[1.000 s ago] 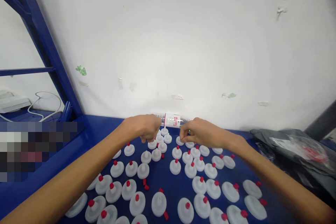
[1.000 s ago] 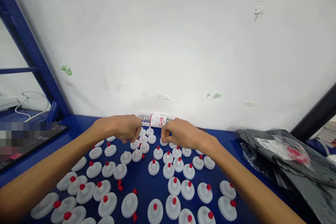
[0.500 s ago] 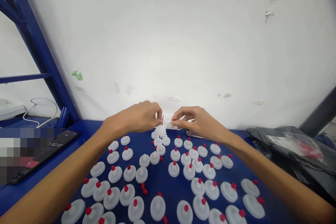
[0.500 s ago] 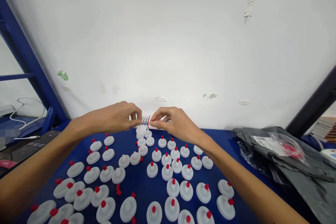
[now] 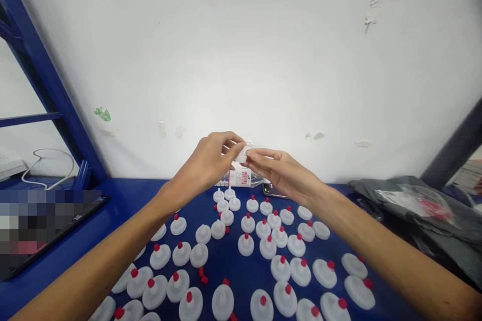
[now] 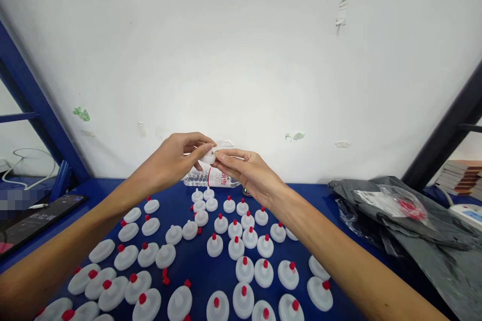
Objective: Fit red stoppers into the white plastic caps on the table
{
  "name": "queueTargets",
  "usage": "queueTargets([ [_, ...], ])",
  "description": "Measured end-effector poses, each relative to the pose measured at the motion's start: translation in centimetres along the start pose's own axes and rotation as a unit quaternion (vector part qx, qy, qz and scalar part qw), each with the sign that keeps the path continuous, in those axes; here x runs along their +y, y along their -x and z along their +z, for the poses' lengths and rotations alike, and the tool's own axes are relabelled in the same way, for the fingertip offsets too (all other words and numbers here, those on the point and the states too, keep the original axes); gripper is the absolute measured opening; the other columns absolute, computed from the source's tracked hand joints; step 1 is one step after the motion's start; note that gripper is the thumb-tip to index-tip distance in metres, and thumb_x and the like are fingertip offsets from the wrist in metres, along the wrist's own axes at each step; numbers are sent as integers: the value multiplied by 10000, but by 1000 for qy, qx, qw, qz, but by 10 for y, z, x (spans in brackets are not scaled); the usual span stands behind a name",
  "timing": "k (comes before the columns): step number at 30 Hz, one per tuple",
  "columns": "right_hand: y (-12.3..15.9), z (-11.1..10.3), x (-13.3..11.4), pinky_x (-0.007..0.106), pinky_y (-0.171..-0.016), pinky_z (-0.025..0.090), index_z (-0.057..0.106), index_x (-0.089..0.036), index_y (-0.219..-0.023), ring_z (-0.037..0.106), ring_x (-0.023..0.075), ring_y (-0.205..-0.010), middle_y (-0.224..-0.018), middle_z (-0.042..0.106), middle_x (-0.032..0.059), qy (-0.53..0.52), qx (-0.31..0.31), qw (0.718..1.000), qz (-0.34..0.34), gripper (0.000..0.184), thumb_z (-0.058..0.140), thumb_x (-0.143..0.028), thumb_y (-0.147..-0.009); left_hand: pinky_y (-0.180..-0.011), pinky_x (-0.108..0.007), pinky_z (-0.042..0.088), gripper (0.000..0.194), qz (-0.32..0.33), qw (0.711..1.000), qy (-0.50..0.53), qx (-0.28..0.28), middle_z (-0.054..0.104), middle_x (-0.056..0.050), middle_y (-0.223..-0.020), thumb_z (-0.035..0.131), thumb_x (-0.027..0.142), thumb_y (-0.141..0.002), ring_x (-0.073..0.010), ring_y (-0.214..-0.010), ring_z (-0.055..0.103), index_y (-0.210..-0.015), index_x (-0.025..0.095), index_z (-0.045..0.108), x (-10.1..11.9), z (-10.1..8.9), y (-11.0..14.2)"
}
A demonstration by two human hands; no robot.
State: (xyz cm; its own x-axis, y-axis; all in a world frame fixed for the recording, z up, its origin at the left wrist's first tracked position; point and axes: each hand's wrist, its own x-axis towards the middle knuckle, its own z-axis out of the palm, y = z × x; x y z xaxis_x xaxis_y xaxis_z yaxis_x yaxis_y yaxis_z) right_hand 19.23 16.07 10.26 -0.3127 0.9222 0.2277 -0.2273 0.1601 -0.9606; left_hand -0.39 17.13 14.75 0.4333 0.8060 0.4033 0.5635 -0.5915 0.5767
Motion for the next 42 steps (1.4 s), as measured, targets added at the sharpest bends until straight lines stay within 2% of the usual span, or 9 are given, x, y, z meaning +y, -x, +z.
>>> queueTargets([
  [6, 1, 5, 3, 301, -1133, 486, 797, -194, -1008, 695, 168, -1163, -1146, 780, 55, -21, 28, 999, -1, 179, 807, -317, -877, -577, -298, 465, 373, -12, 1000, 13, 10, 697, -9, -763, 527, 472, -1001, -129, -561, 619, -829, 185, 691, 2, 5, 0],
  [10, 1, 1, 3, 292, -925, 566, 803, -208, -1005, 722, 154, -987, -1077, 783, 50, 13, 71, 997, -1, 242, 863, -352, -819, -556, -268, 499, 342, -37, 996, 76, 0, 702, -38, -899, 537, 487, -999, -155, -683, 703, -893, 175, 629, -1, 0, -3],
  [13, 3, -3, -3, 264, -776, 549, 804, -229, -1001, 705, 132, -877, -1037, 782, 34, 54, 102, 993, -27, 272, 882, -387, -793, -547, -264, 517, 341, -52, 991, 117, -42, 714, -58, -917, 557, 504, -991, -176, -720, 720, -919, 175, 609, -4, -2, -4],
  [17, 7, 1, -14, 244, -656, 501, 805, -238, -998, 677, 119, -791, -1022, 784, 24, 105, 122, 984, -81, 254, 871, -387, -804, -509, -245, 429, 376, -58, 985, 134, -87, 624, 1, -714, 629, 553, -942, -124, -566, 580, -862, 186, 654, -4, -4, -2],
  [22, 11, 12, -19, 235, -599, 492, 815, -242, -995, 698, 146, -792, -944, 793, 28, 161, 96, 976, -115, 201, 848, -329, -817, -499, -227, 320, 436, -61, 978, 170, -101, 469, 47, -603, 679, 586, -901, -84, -517, 425, -735, 190, 608, -2, -3, 0],
  [29, 13, 17, -16, 213, -573, 495, 815, -237, -968, 704, 141, -784, -875, 781, 18, 144, 115, 972, -145, 183, 846, -334, -816, -522, -211, 342, 397, -78, 968, 226, -77, 604, 12, -754, 728, 580, -871, -67, -551, 437, -976, 207, 639, 4, -2, 2],
  [32, 15, 20, -13, 210, -549, 486, 807, -234, -981, 694, 138, -753, -797, 752, 3, 128, 121, 971, -163, 185, 839, -328, -825, -523, -201, 353, 390, -62, 964, 249, -65, 599, 23, -728, 739, 570, -868, -67, -560, 446, -993, 216, 634, 7, -1, 4],
  [37, 18, 25, -15, 217, -518, 457, 785, -228, -1027, 689, 145, -742, -816, 758, 11, 143, 129, 963, -189, 226, 837, -327, -831, -479, -182, 372, 363, -34, 964, 262, -33, 626, 41, -694, 766, 518, -869, -66, -526, 485, -1054, 233, 638, 13, 3, 6],
  [42, 17, 21, -22, 229, -500, 411, 804, -216, -989, 676, 139, -712, -798, 767, 16, 193, 140, 950, -203, 211, 834, -360, -838, -487, -226, 501, 465, -24, 980, 185, -66, 742, -37, -901, 706, 576, -894, -186, -736, 711, -1229, 263, 623, 12, 0, 7],
])
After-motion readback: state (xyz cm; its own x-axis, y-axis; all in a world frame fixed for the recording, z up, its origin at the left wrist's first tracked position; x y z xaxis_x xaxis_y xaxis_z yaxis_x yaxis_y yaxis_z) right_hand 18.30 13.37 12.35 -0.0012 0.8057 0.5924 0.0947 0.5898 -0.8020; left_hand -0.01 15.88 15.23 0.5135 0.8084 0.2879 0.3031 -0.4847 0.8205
